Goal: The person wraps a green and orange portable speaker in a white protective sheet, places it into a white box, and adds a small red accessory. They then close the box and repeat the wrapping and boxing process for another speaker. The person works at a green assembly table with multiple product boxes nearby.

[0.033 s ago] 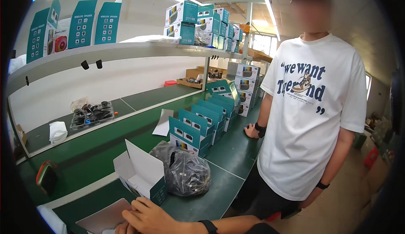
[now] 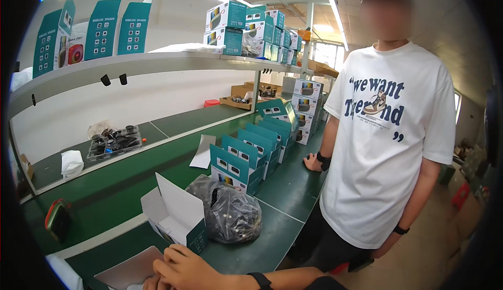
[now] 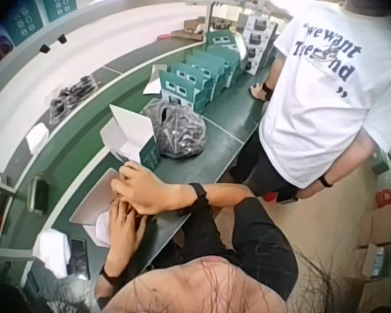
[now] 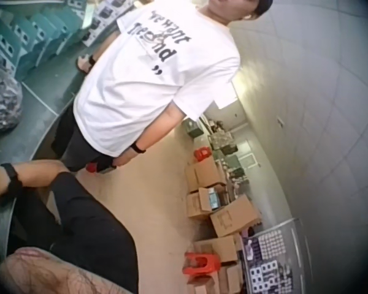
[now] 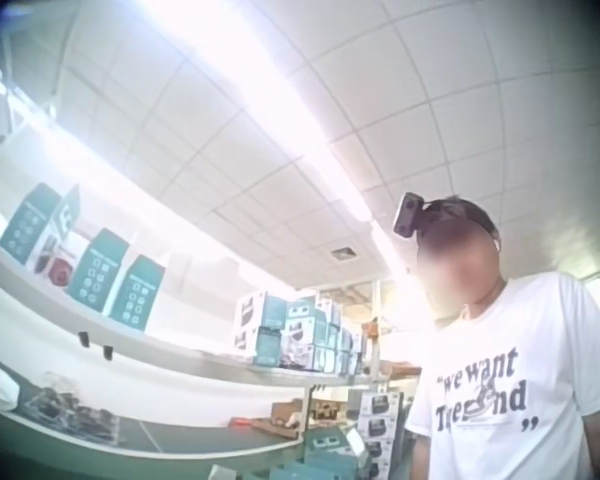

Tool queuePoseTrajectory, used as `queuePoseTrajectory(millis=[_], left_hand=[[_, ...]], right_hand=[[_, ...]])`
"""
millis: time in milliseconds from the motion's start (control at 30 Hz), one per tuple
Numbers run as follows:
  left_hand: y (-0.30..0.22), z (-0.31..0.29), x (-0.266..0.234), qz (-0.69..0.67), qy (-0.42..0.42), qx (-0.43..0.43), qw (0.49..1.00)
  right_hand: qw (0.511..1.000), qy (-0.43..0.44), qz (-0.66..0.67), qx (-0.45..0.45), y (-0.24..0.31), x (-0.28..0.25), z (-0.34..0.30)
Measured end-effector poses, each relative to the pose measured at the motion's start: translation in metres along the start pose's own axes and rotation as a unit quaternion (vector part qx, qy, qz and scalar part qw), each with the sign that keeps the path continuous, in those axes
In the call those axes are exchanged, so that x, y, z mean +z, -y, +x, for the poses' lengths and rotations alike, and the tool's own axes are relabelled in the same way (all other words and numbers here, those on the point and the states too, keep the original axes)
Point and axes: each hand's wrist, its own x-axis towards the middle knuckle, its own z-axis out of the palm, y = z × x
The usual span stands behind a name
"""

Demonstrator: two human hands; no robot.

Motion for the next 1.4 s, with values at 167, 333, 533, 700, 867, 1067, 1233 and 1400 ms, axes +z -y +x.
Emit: queuePoseTrajectory(millis=[167,333,533,700,867,1067,1233,1400], left_hand=[[-0.001,0.001,-0.002,-0.032,0.012,-0.023,0.999],[-0.003,0.007,-0.008,-0.035,0.013,-0.022,0.999],[-0.001,0.007,-0.006,-0.038,0.020,-0.029,0.999],[-0.001,0.007,-0.008,-0.027,0.026,-0.022,0.999],[0.000,0.003,-0.005,-0.023,0.018,-0.022,0.999],[0.002,0.005,-0.001,-0.024,0.010,-0.021,0.999],[0.002,0.003,0.001,-0.014,-0.006,-0.015,1.000],[0.011,0.015,0.004,-0.008,-0.018,0.008,1.000]], right_hand=[[0.998,-0.009,0.062,-0.021,-0.005,-0.001,0.001],[0.998,0.006,-0.046,-0.035,-0.009,0.009,-0.002],[0.995,-0.059,-0.075,-0.014,-0.006,0.023,-0.009],[0.989,-0.041,-0.142,-0.007,-0.002,0.022,-0.007],[0.993,0.050,-0.098,-0.049,-0.001,0.000,-0.012],[0.994,0.045,0.008,-0.097,-0.003,-0.029,-0.016],[0.990,0.047,-0.053,-0.122,-0.007,-0.029,-0.021],[0.991,0.081,-0.078,-0.069,-0.014,-0.013,-0.024]])
